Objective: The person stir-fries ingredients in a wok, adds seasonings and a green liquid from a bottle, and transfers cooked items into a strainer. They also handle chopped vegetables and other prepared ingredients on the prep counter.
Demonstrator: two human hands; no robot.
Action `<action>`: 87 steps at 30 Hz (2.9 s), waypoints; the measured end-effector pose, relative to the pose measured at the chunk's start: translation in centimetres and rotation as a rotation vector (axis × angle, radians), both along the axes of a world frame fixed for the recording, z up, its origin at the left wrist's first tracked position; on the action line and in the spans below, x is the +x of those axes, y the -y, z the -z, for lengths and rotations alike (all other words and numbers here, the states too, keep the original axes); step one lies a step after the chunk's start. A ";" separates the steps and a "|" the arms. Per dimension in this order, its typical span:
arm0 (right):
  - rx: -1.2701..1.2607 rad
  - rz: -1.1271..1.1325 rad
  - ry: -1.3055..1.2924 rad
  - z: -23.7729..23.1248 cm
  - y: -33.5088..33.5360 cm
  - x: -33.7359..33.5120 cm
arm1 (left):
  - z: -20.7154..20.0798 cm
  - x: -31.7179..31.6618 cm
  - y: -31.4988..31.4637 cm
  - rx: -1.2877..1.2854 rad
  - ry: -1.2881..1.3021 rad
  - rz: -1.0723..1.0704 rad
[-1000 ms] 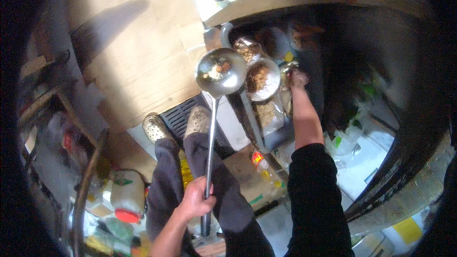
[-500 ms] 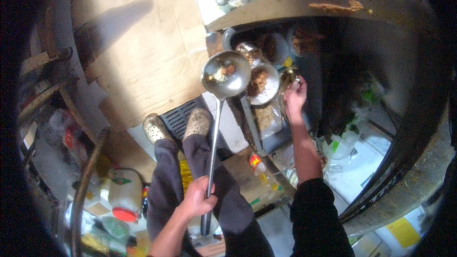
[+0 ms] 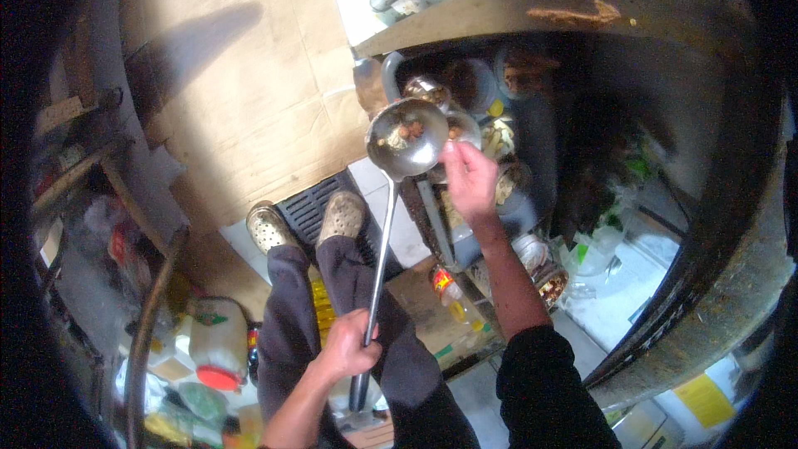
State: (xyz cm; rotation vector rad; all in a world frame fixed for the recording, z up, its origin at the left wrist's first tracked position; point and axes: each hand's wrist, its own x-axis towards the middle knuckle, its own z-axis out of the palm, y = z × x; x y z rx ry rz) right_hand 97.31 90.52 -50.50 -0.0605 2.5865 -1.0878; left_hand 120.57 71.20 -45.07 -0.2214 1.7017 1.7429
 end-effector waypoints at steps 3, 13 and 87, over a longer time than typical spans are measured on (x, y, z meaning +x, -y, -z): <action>0.166 -0.086 -0.250 -0.5 1.5 -0.4 | -0.2 -0.2 0.1 0.009 0.025 0.003; 0.620 0.384 -0.376 6.7 -14.0 -7.7 | -0.1 -0.3 0.1 0.021 0.009 -0.021; -0.237 0.794 0.256 6.9 -12.4 1.6 | -0.2 0.0 1.4 0.004 0.013 -0.071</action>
